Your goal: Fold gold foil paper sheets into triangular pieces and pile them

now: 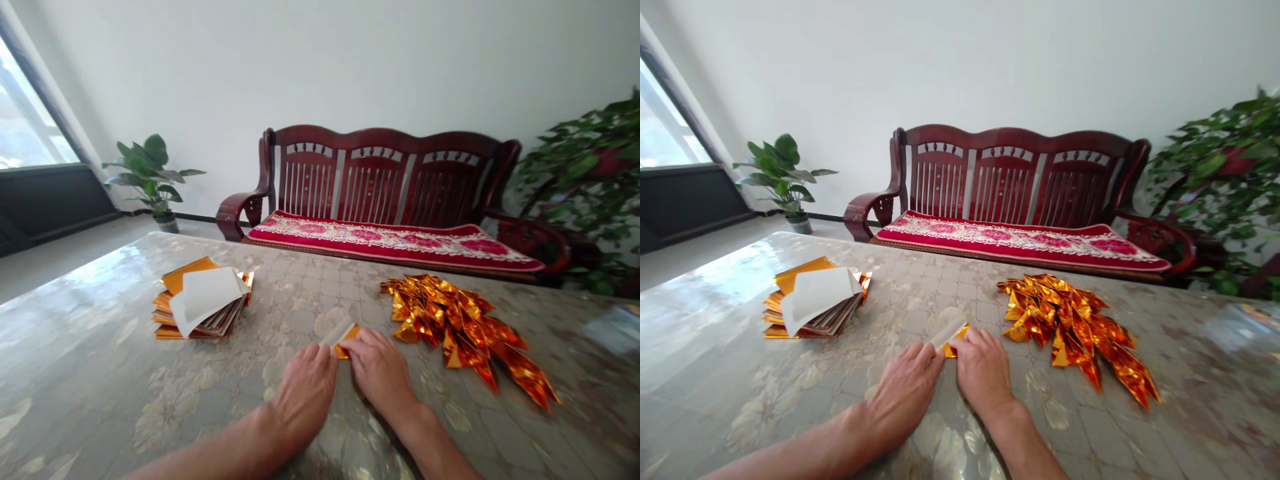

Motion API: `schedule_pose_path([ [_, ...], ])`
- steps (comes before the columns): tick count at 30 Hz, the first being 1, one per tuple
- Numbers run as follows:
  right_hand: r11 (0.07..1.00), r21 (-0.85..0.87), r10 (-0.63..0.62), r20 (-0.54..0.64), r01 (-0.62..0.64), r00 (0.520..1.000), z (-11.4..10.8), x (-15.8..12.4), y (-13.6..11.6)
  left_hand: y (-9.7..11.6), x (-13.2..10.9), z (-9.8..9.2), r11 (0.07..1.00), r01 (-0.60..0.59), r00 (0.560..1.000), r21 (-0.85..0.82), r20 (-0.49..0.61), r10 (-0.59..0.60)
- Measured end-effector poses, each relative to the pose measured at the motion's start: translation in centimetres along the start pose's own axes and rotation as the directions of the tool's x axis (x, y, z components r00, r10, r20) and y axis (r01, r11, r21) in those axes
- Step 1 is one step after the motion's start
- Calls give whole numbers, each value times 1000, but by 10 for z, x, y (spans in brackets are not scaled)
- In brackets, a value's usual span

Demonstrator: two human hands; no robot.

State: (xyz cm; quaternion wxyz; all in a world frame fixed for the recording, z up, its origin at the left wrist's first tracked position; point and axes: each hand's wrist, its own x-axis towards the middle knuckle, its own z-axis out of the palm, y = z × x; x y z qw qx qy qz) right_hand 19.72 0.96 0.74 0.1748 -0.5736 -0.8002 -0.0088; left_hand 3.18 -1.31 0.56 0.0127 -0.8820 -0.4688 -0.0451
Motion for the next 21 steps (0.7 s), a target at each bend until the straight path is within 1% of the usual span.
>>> schedule_pose_path([
  [4, 995, 95, 39, 19, -41, 999, -2, 0, 2, 8, -6, -4, 999, -41, 999, -4, -1, 41],
  [9, 988, 151, 38, 21, -41, 999, -3, 0, 0, 0, -2, -13, 986, -160, 985, -39, -73, 157],
  [13, 981, 190, 34, -7, -32, 999, 2, 0, 1, -11, 3, -19, 961, -273, 962, -48, -19, 273],
  [16, 975, 213, 83, -47, -71, 995, 7, 1, 5, -17, 6, -23, 937, -349, 937, -32, 2, 349],
  [19, 975, 157, 173, -89, -158, 981, 11, 4, 12, -22, 10, -27, 932, -357, 933, -60, 30, 359],
  [21, 972, 89, 225, -90, -217, 970, 11, 6, 17, -24, 13, -27, 934, -349, 934, -79, 51, 353],
])
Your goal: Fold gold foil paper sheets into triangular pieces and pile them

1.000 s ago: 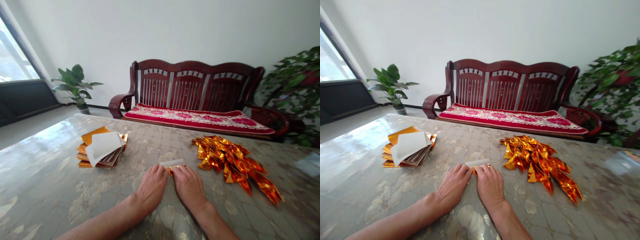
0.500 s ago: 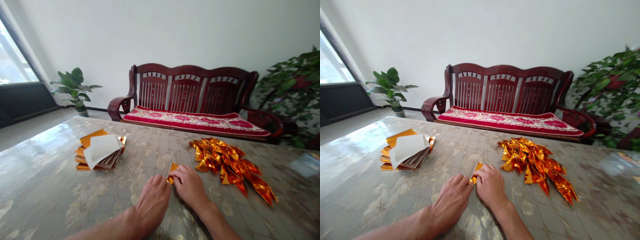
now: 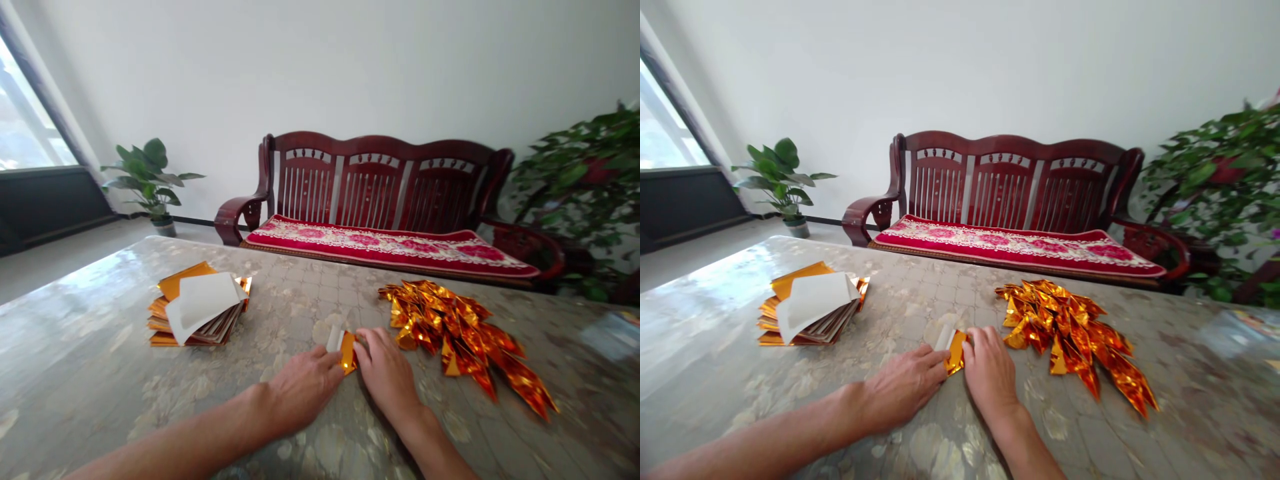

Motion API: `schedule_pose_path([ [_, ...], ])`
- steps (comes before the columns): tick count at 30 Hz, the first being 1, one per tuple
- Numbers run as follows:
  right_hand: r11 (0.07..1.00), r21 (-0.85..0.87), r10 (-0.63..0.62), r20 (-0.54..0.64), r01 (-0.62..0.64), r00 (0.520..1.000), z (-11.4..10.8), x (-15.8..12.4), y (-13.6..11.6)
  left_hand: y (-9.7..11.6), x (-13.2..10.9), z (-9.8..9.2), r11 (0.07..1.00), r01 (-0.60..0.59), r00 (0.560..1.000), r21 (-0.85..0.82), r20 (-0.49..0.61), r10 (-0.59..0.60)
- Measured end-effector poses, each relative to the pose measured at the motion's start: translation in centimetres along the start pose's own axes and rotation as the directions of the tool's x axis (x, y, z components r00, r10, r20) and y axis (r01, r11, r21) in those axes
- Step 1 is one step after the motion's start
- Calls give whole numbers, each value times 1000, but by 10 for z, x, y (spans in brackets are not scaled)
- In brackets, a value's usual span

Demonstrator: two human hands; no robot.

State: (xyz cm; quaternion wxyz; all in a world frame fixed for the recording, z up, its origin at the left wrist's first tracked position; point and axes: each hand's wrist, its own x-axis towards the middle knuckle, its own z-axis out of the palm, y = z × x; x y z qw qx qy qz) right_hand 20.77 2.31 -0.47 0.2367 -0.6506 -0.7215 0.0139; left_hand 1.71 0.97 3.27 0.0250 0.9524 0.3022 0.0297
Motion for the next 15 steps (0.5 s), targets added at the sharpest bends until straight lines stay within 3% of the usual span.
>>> schedule_pose_path([
  [8, 995, -68, 72, 58, -68, 996, -3, 9, -2, -1, 10, 18, 989, 133, 988, -63, -70, -138],
  [15, 988, 88, 118, 105, -127, 987, -6, 11, -9, 6, 10, 32, 985, 167, 961, -54, -215, -174],
])
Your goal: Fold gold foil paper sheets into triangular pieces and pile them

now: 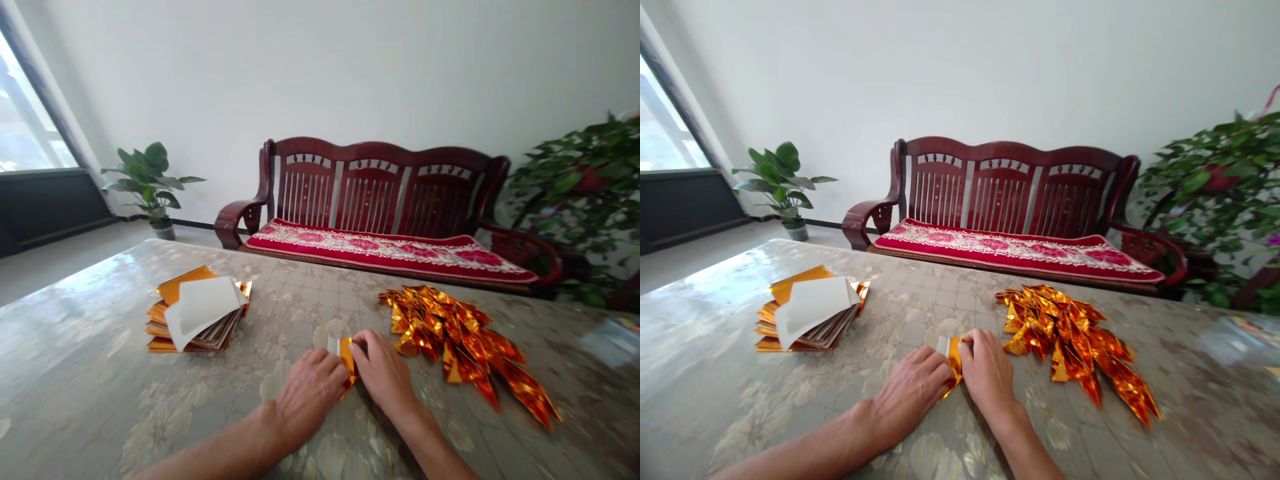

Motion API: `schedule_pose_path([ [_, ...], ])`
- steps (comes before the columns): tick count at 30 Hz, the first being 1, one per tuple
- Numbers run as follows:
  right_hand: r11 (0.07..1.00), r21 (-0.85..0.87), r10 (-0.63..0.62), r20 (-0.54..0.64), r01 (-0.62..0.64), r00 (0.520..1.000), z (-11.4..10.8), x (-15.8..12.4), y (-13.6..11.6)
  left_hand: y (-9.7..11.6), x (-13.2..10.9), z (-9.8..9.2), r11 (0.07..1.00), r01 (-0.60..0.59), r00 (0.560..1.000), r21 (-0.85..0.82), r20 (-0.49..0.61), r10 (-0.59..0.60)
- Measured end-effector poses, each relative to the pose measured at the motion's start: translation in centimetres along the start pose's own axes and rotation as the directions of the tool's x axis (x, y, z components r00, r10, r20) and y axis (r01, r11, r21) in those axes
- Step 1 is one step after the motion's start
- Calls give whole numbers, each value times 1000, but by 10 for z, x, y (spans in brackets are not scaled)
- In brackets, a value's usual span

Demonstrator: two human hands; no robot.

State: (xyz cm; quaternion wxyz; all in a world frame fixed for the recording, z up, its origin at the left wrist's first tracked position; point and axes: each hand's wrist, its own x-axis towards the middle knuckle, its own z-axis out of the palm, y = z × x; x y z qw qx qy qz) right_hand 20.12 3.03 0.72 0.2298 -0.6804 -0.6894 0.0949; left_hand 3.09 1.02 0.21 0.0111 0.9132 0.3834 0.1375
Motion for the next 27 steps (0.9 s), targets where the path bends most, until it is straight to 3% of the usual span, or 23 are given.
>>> schedule_pose_path([
  [6, 975, 140, 148, 163, -171, 976, -2, 7, 0, 12, -4, 10, 1000, 16, 1000, 1, -5, -16],
  [15, 1000, 0, 28, 122, -28, 992, -6, 10, -5, 15, -7, 13, 1000, 26, 998, -16, -59, -27],
  [22, 989, 80, 105, 229, -126, 968, -7, 25, -4, 16, -9, 17, 1000, 10, 996, -19, -85, -11],
  [27, 986, 126, 70, 281, -109, 957, -2, 33, 6, 16, -11, 16, 1000, -1, 997, -30, -82, -1],
])
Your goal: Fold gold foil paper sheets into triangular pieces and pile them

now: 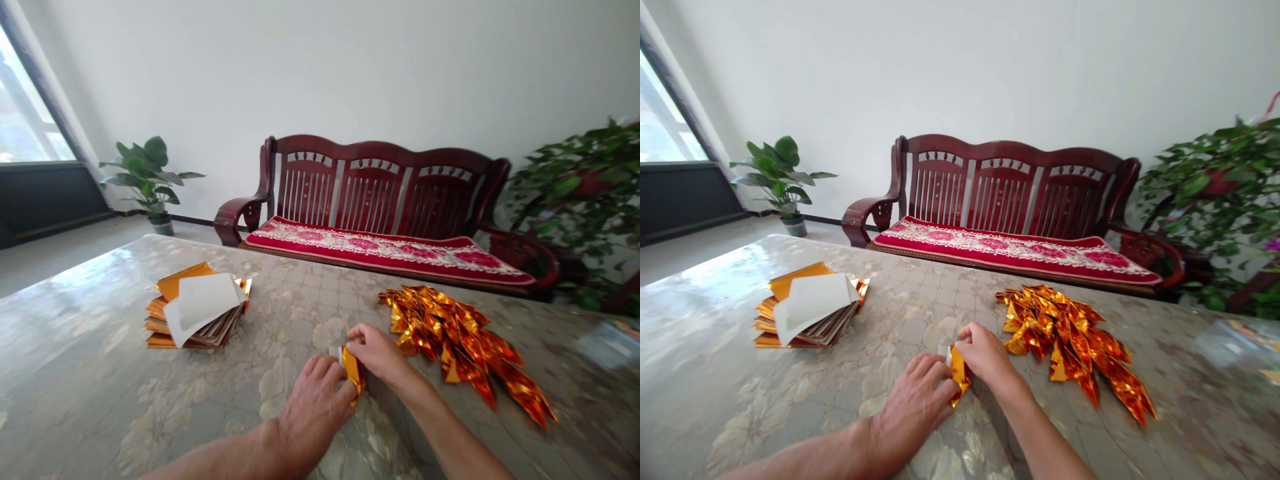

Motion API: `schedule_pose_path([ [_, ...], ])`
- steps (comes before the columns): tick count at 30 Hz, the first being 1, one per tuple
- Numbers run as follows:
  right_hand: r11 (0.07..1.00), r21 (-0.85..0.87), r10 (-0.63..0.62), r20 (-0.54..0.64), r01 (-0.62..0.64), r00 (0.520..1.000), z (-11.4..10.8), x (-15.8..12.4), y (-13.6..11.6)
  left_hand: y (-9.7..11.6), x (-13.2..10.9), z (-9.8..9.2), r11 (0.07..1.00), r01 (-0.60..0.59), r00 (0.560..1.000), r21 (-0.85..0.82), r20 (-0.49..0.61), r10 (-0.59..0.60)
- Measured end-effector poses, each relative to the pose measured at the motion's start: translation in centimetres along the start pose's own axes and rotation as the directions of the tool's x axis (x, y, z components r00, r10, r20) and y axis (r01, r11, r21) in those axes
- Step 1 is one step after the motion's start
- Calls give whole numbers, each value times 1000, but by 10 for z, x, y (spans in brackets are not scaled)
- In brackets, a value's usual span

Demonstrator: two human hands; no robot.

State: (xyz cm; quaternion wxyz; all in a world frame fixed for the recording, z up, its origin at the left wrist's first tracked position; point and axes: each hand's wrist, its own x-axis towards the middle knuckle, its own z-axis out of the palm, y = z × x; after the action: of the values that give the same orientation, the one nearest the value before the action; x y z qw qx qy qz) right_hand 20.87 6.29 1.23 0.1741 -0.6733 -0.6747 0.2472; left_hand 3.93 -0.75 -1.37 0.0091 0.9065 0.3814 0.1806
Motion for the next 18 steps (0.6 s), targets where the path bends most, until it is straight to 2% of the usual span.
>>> schedule_pose_path([
  [7, 999, -13, -31, 72, 32, 997, -4, 1, -1, 1, -1, 4, 1000, -18, 1000, 4, 5, 18],
  [13, 999, -28, -22, 49, 24, 999, -1, -4, -5, 3, 1, -1, 999, -17, 998, -28, 65, 19],
  [16, 999, -30, -28, 10, 28, 1000, 4, -10, -6, 5, 2, -8, 993, 12, 997, -114, 78, -3],
  [18, 999, -33, -38, -23, 37, 999, 7, -15, -6, 2, 3, -14, 969, 83, 996, -233, 61, -70],
])
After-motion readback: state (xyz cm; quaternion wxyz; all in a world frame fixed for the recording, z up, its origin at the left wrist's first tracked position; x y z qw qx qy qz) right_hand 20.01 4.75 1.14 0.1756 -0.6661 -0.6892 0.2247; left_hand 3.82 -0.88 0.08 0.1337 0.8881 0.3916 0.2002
